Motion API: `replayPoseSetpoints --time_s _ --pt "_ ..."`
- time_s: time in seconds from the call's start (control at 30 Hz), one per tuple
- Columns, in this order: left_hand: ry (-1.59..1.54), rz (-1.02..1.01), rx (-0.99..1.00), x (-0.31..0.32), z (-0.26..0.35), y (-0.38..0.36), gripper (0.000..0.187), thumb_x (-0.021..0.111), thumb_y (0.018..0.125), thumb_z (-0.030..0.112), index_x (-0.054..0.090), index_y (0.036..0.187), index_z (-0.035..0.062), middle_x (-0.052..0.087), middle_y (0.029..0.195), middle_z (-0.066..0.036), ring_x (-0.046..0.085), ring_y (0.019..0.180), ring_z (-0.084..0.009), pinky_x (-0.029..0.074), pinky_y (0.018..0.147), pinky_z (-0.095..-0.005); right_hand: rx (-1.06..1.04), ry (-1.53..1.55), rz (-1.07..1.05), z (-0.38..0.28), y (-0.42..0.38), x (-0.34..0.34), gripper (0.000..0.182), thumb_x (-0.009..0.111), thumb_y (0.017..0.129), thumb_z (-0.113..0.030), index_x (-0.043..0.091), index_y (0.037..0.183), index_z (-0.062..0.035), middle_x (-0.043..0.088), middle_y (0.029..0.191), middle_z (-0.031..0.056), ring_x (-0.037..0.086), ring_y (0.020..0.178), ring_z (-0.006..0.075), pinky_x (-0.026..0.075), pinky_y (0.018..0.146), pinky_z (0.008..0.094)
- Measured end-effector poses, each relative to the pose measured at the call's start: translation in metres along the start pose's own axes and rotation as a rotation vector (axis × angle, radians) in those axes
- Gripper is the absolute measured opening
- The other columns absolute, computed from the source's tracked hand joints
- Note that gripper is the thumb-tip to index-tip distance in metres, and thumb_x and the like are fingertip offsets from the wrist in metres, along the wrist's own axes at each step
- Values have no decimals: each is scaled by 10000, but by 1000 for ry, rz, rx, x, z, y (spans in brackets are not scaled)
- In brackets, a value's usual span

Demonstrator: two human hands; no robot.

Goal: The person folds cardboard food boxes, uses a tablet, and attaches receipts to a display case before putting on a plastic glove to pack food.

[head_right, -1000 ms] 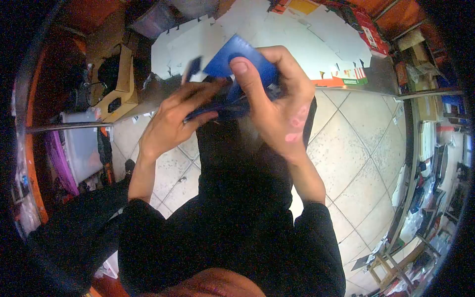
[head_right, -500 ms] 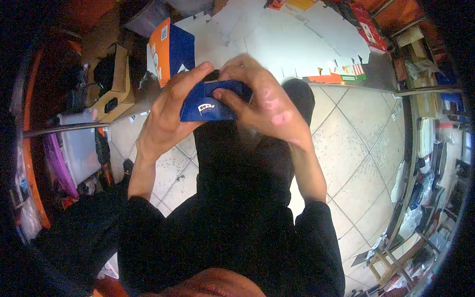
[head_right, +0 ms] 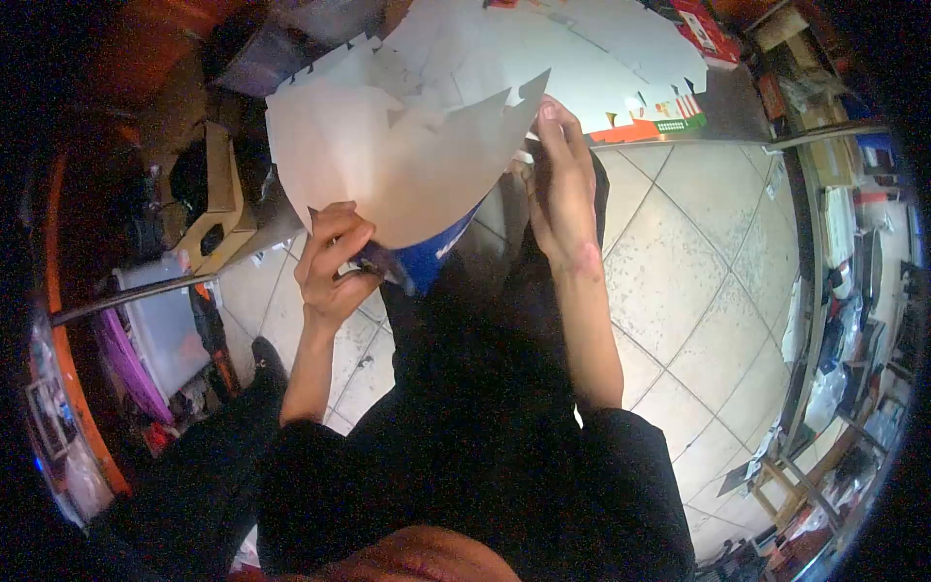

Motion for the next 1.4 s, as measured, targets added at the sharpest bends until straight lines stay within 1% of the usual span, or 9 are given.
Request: replayPoseSetpoints --time_s 0.3,0.4,0.57,0.63,0.73,0.97,1.1,1.23,1.4 --pt "331 -69 -52 -13 18 -7 770 837 542 26 558 1258 72 596 1171 -150 594 1095 -338 397 1030 -535 18 305 -208 -7 -5 8 402 622 903 -152 415 1235 -58 588 1053 122 559 888 152 446 737 267" --pt "283 -192 -418 -24 37 10 949 890 515 108 464 1362 68 549 1264 -164 547 1167 -353 383 1041 -523 -413 -49 -210 -40 -25 16 416 689 793 13 465 1134 -70 563 992 89 542 890 156 441 793 289" --pt "-1146 269 -834 -21 -2 2 883 750 777 421 319 1421 -2 539 1255 -184 580 1094 -304 468 935 -457 -776 -1025 -860 -36 -97 104 427 754 660 2 561 1032 -81 550 939 61 538 892 228 421 781 334" --pt "-1249 553 -1053 -2 -30 -16 735 648 869 456 385 1360 -23 572 1198 -151 607 1015 -238 510 854 -371 -790 -1165 -1115 -11 -121 120 317 680 702 -24 582 999 -75 551 914 47 508 814 231 404 713 321" --pt "-877 237 -1304 12 -44 -26 441 672 884 242 512 1225 12 600 1150 -73 604 981 -137 505 811 -259 -835 -1134 -1240 1 -136 121 270 651 738 -50 582 999 -59 552 926 58 504 813 227 408 715 319" --pt "-1252 524 -947 38 -49 -45 347 647 888 108 542 1203 10 626 1116 -87 600 1030 -195 478 904 -318 -816 -730 -1112 -26 -125 102 454 823 675 -97 547 1034 -69 570 889 94 562 833 226 447 734 337" --pt "-1188 515 -698 38 -33 -31 373 677 874 153 554 1195 10 633 1105 -90 602 1027 -188 473 906 -338 -808 -419 -459 -38 -100 64 613 832 713 -237 407 1129 -85 576 946 150 581 950 248 481 827 409" --pt "-976 595 -684 21 -33 -29 538 715 844 299 505 1219 -25 605 1138 -118 610 1013 -225 501 904 -396 -889 -450 -533 -27 -78 58 618 817 736 -260 404 1153 -66 597 1022 192 579 1068 320 469 916 468" --pt "-674 655 -748 -5 -21 -17 394 600 938 314 580 1123 -34 618 1061 -80 566 936 -110 443 841 -261 -866 -339 -584 -25 -79 72 672 845 677 -259 420 1150 -40 622 1030 220 578 1079 357 438 955 512"
Point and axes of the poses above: each hand's wrist, its own y-axis towards the middle knuckle, its own x-axis out of the palm, z = x × y, the point moved 7 cm from there along y, towards the middle knuckle
